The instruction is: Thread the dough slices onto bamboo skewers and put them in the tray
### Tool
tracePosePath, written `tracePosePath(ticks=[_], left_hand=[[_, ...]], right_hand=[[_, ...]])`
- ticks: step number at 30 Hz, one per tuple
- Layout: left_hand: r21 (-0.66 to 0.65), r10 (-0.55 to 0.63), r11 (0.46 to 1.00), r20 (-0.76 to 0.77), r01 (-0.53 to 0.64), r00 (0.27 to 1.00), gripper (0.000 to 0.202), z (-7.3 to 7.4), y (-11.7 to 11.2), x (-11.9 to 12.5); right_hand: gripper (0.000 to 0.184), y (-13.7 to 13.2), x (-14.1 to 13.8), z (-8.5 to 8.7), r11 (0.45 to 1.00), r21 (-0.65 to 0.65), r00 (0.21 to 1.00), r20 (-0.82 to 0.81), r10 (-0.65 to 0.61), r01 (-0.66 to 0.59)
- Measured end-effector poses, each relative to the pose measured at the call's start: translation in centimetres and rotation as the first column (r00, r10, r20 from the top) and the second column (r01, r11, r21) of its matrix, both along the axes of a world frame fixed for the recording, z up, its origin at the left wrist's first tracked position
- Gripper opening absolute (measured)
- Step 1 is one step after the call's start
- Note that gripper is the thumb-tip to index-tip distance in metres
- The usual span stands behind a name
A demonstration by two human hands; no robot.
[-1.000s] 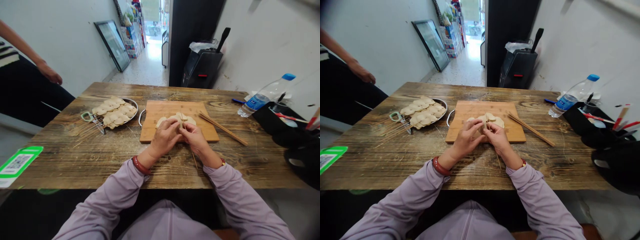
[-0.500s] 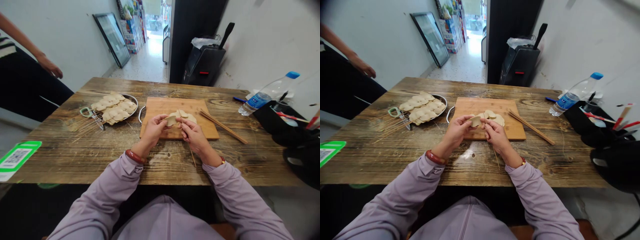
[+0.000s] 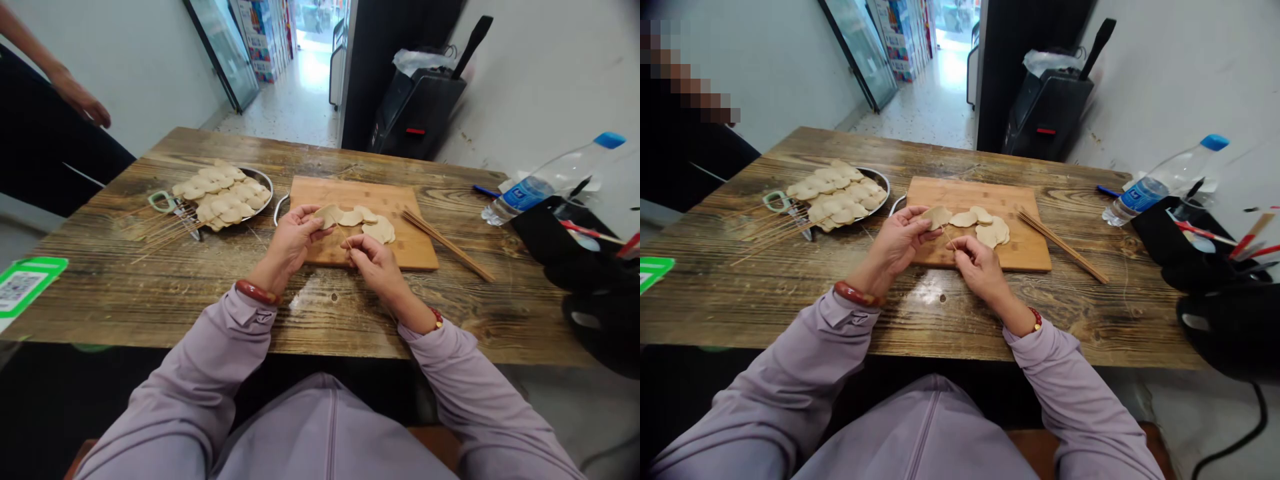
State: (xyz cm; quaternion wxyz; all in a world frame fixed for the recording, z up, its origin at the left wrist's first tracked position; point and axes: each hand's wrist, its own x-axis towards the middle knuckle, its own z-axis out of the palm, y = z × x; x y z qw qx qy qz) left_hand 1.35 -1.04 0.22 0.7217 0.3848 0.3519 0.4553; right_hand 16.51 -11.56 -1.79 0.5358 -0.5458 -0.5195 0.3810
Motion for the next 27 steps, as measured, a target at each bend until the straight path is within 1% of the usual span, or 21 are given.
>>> tracePosePath(ticks=[3, 5, 7, 9, 12, 14, 20, 27], left_hand=[[0.030, 0.002, 1.000, -0.006, -0.001, 1.000, 0.026, 0.0, 0.0, 0.0], [0.049, 0.006, 0.999, -0.008, -0.006, 1.000, 0.025, 0.1, 0.1, 0.0], [0.056, 0.011, 0.998, -0.011, -0.011, 1.000, 0.026, 0.2, 0.0, -0.1], [0.059, 0.009, 0.998, -0.020, -0.008, 1.000, 0.027, 0.4, 0.0, -0.3], [0.071, 0.014, 0.997, -0.062, -0.010, 0.998, 0.027, 0.6, -0.1, -0.5], [0.088, 0.034, 0.996, -0.092, -0.026, 0.995, 0.025, 0.6, 0.0, -0.5], [0.121, 0.073, 0.991, -0.087, -0.062, 0.994, 0.023, 0.6, 0.1, -0.4], [0.160, 0.131, 0.981, -0.107, -0.113, 0.986, 0.024, 0.6, 0.4, -0.5]], right_hand=[[0.015, 0.0, 0.4, 0.3, 0.990, 0.127, 0.976, 0.198, -0.086, 0.061], [0.018, -0.1, 0.4, 0.4, 0.984, 0.168, 0.960, 0.259, -0.107, 0.065], [0.022, -0.2, 0.2, 0.4, 0.980, 0.193, 0.953, 0.287, -0.095, 0.040], [0.031, -0.4, -0.1, 0.2, 0.980, 0.197, 0.953, 0.300, -0.050, -0.011], [0.044, -0.5, -0.4, -0.3, 0.985, 0.152, 0.959, 0.281, 0.039, -0.084], [0.047, -0.6, -0.5, -0.5, 0.989, 0.108, 0.967, 0.245, 0.069, -0.098], [0.047, -0.7, -0.3, -0.9, 0.999, 0.009, 0.991, 0.130, 0.042, -0.044], [0.047, -0.6, -0.3, -1.1, 0.999, -0.026, 0.997, 0.066, 0.033, -0.031]])
